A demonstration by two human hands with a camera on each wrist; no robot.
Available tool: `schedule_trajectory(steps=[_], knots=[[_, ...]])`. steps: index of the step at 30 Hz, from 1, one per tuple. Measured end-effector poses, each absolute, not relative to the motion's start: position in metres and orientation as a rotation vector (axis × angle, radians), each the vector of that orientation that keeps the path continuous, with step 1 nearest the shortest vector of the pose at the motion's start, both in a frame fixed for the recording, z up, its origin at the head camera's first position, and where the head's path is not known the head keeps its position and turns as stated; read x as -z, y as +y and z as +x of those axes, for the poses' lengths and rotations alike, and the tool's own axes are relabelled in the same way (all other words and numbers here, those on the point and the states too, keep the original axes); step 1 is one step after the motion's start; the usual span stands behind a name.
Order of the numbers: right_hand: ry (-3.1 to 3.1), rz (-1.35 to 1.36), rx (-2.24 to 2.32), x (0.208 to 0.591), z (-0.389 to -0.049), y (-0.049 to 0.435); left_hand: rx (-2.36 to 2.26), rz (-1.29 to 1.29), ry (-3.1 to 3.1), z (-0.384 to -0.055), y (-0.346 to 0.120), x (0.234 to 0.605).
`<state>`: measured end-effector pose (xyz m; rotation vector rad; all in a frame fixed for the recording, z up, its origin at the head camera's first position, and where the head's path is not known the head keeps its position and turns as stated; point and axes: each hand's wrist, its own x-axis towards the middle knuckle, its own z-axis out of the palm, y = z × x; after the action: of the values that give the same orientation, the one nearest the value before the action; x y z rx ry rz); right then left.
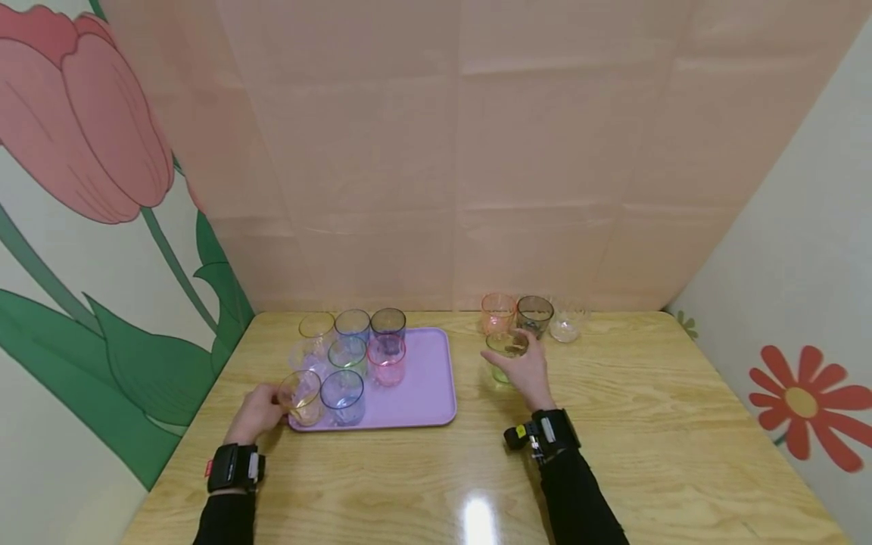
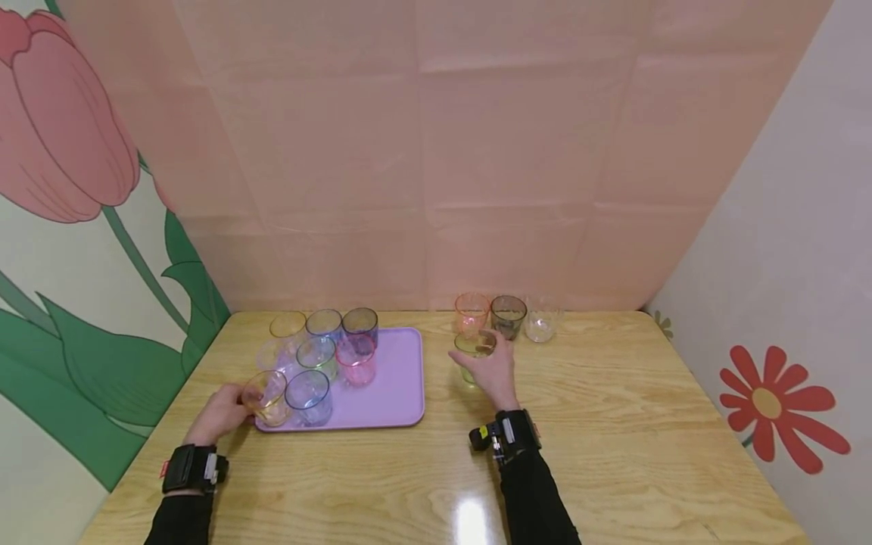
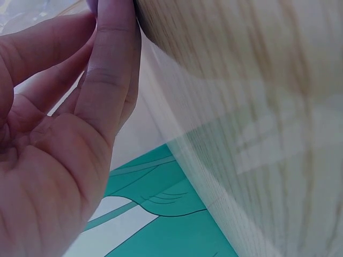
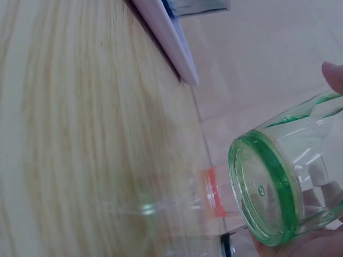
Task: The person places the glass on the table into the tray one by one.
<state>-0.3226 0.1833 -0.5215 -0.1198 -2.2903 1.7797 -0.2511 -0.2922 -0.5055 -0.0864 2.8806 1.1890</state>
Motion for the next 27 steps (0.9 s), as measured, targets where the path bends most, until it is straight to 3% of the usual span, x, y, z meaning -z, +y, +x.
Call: schedule_trajectory(steps=[19,27], knots=[[-2.276,0.098,-1.922,0.507,-0.308,0.153,-1.199,-0.091,2.863,-0.252,-0.293,0.508],[-2.273,0.19,-1.934,0.518,-0.309,0.138,-1.18,-0.106,2.863,-0.251,-0.291,0.504]])
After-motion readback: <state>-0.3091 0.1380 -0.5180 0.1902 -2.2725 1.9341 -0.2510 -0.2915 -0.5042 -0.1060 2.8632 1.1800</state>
